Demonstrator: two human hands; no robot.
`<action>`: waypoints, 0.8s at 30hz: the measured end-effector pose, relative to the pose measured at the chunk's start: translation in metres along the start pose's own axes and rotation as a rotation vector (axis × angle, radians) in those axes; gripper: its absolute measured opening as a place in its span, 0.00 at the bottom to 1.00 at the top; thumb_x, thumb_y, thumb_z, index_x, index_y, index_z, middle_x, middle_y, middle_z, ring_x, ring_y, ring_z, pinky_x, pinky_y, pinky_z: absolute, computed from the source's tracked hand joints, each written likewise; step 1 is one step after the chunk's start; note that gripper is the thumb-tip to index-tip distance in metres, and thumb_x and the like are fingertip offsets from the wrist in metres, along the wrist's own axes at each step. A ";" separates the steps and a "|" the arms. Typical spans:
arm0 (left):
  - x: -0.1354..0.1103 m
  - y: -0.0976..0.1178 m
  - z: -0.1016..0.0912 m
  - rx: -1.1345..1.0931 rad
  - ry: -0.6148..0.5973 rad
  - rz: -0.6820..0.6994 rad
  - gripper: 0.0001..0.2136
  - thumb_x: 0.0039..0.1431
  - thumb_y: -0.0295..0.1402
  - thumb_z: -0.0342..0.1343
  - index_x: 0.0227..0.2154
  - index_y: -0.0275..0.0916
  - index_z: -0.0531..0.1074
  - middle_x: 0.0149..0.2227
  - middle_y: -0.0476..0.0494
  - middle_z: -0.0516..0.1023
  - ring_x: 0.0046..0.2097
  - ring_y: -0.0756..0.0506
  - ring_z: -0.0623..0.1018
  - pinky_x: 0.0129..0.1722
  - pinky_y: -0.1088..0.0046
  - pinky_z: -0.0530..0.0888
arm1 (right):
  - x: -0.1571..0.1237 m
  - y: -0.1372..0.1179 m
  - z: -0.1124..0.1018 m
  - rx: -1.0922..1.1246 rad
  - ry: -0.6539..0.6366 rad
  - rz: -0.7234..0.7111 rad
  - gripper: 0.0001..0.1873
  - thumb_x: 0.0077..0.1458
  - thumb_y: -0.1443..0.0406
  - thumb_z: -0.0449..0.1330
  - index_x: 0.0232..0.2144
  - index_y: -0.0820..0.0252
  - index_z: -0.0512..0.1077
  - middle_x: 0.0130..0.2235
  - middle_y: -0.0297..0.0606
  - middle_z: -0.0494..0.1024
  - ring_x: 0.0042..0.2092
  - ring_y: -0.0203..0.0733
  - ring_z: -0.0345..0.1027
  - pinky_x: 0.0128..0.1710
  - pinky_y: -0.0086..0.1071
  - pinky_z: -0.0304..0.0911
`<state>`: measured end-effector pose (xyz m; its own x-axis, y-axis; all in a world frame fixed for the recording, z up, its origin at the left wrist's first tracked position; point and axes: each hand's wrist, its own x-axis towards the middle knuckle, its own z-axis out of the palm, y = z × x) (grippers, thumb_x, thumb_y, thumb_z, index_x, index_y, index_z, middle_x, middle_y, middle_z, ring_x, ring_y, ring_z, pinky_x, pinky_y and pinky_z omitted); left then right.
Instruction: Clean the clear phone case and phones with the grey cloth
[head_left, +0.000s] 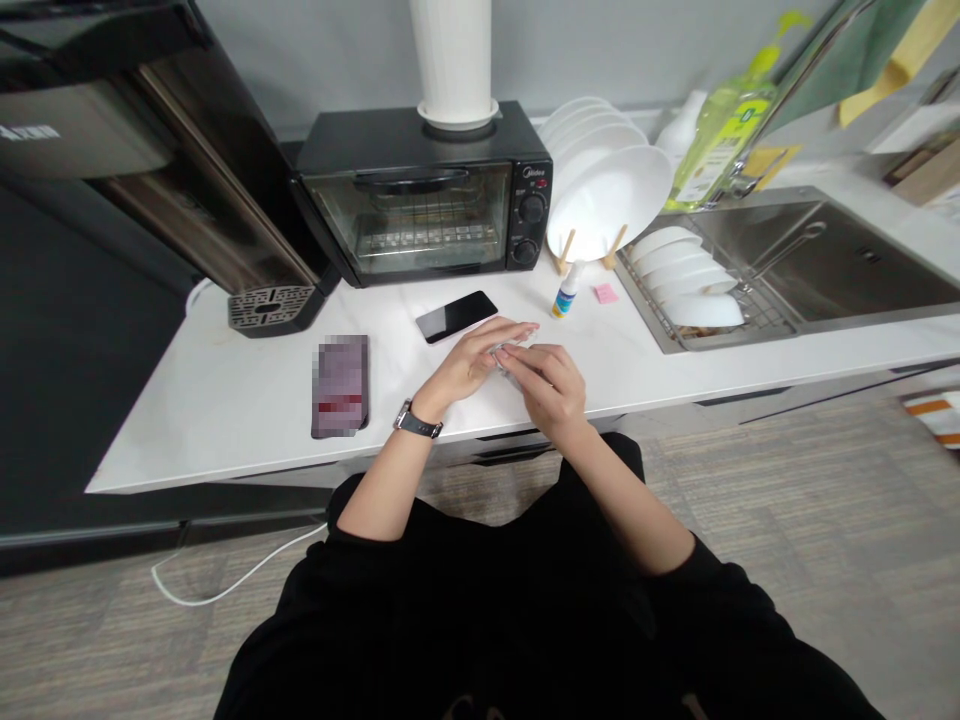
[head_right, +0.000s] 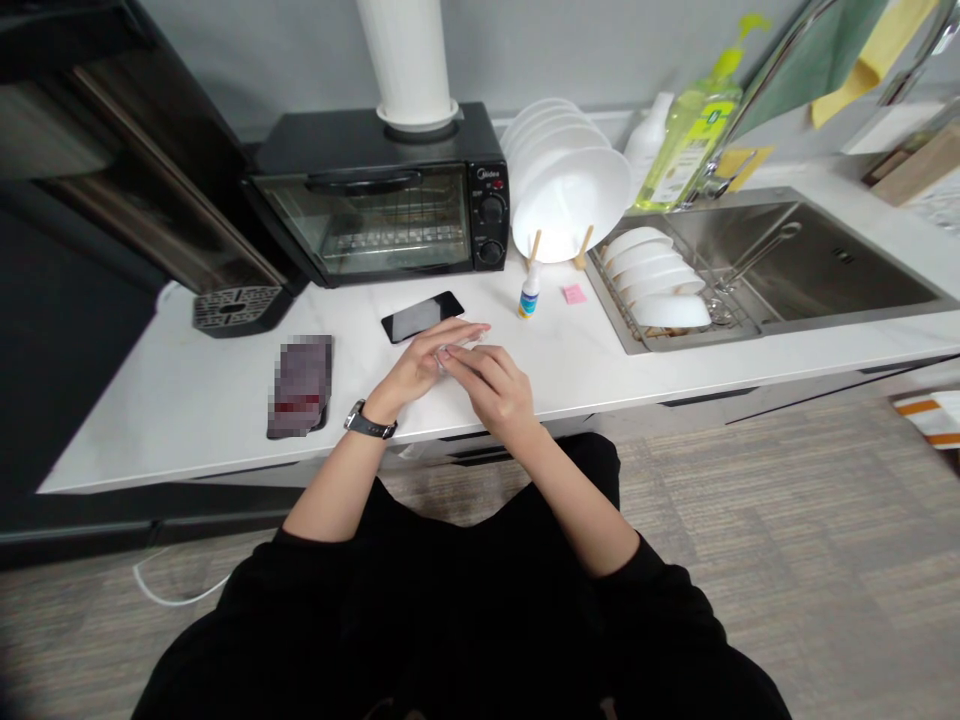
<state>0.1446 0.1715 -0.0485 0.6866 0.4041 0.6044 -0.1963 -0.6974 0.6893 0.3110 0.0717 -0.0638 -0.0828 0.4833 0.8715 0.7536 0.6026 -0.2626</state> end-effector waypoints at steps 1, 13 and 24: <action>0.000 0.001 0.000 0.007 0.000 -0.007 0.42 0.66 0.68 0.37 0.66 0.44 0.75 0.61 0.32 0.80 0.61 0.36 0.78 0.65 0.53 0.73 | 0.000 0.007 -0.002 -0.002 0.004 0.021 0.22 0.71 0.68 0.59 0.61 0.40 0.78 0.51 0.37 0.86 0.50 0.46 0.79 0.50 0.45 0.79; 0.008 0.034 -0.003 0.400 -0.118 -0.288 0.35 0.63 0.63 0.59 0.62 0.41 0.71 0.61 0.34 0.78 0.57 0.36 0.82 0.56 0.59 0.77 | -0.006 0.035 -0.010 0.004 0.092 0.193 0.11 0.69 0.65 0.63 0.50 0.56 0.84 0.43 0.44 0.87 0.45 0.45 0.81 0.45 0.40 0.78; -0.076 0.046 0.037 0.545 0.314 -0.408 0.10 0.73 0.38 0.60 0.41 0.39 0.82 0.41 0.43 0.86 0.41 0.44 0.84 0.44 0.68 0.78 | -0.027 0.057 -0.030 0.087 -0.173 0.543 0.12 0.65 0.58 0.66 0.40 0.61 0.85 0.39 0.45 0.87 0.38 0.46 0.80 0.42 0.40 0.76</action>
<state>0.1093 0.0871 -0.0778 0.3823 0.7864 0.4852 0.4619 -0.6174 0.6367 0.3755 0.0739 -0.0896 0.1904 0.8302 0.5239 0.6620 0.2854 -0.6930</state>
